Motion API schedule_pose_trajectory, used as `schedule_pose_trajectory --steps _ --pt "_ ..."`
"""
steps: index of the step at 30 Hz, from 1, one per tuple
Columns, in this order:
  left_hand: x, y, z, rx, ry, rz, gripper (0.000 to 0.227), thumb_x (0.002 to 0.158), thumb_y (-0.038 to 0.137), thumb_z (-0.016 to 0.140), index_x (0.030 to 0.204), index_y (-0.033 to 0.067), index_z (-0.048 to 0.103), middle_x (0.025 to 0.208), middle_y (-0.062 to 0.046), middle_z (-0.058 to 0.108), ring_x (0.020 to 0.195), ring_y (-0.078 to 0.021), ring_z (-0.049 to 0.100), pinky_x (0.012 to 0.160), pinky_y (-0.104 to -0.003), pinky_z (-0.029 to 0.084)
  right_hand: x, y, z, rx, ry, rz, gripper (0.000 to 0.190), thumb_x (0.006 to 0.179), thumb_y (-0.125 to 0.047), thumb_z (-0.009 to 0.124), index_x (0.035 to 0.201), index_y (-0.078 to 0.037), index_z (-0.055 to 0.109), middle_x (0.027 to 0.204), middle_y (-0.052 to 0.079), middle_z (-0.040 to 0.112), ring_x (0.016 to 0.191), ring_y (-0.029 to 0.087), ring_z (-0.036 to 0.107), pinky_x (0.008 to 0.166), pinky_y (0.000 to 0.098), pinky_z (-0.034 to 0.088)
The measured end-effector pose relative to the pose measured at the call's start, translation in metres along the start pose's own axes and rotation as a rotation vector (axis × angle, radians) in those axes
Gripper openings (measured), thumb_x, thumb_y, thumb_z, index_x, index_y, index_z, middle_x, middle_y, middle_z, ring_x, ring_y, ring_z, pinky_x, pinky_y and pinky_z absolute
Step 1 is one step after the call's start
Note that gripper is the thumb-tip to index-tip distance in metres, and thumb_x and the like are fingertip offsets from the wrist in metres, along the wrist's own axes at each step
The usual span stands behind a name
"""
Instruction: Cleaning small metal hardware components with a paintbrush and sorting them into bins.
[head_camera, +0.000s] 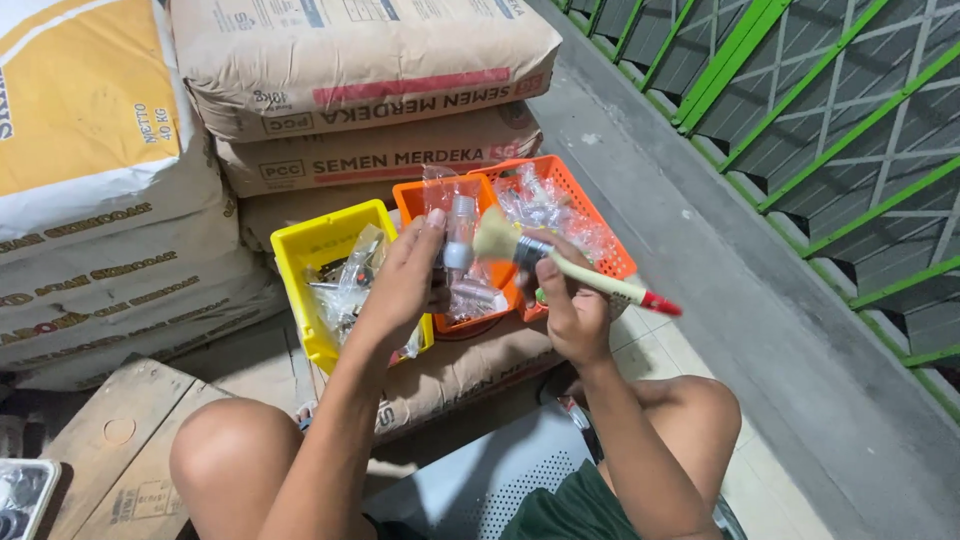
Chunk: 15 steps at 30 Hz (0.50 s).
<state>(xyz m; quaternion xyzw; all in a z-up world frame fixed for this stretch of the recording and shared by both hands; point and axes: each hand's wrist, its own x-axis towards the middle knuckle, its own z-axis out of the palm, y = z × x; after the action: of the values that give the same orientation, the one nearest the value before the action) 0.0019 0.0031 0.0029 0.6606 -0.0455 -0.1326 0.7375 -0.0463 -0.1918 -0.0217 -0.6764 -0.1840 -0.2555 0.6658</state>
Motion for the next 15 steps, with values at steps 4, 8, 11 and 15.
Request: schedule_pose_trajectory --steps 4,8,11,15 --pt "-0.009 0.009 0.007 0.018 0.004 0.000 0.048 0.106 0.052 0.039 0.104 0.0076 0.058 0.074 -0.006 0.053 0.056 -0.0145 0.054 0.051 -0.030 0.051 0.001 -0.011 -0.006 -0.103 -0.049 -0.010 0.030 0.100 -0.019 0.055 0.114 -0.001 0.074 0.055 0.006 0.060 0.054 0.011 0.055 0.053 0.0224 0.050" --pt "-0.010 0.009 0.008 -0.017 -0.045 0.003 0.043 0.107 0.049 0.040 0.102 0.0083 0.053 0.068 -0.005 0.048 0.050 -0.0126 0.049 0.048 -0.028 0.048 -0.001 -0.011 -0.008 -0.077 -0.032 -0.008 0.031 0.103 -0.019 0.054 0.123 -0.001 0.069 0.063 0.013 0.063 0.059 0.015 0.058 0.056 0.0279 0.052" --pt "-0.002 0.000 0.006 0.012 -0.089 0.007 0.042 0.108 0.047 0.041 0.100 0.0081 0.052 0.064 -0.004 0.046 0.047 -0.0116 0.046 0.045 -0.028 0.047 -0.001 -0.013 -0.016 -0.115 -0.048 0.000 0.029 0.100 -0.020 0.056 0.114 -0.001 0.073 0.059 0.013 0.064 0.055 0.014 0.058 0.054 0.0267 0.052" --pt "0.001 -0.002 0.005 0.077 -0.104 0.042 0.041 0.108 0.046 0.042 0.099 0.0074 0.054 0.062 -0.004 0.049 0.045 -0.0117 0.049 0.043 -0.029 0.047 0.003 -0.013 -0.008 -0.114 -0.004 -0.029 0.030 0.103 -0.018 0.055 0.124 -0.001 0.069 0.067 0.012 0.064 0.061 0.014 0.058 0.057 0.0269 0.052"
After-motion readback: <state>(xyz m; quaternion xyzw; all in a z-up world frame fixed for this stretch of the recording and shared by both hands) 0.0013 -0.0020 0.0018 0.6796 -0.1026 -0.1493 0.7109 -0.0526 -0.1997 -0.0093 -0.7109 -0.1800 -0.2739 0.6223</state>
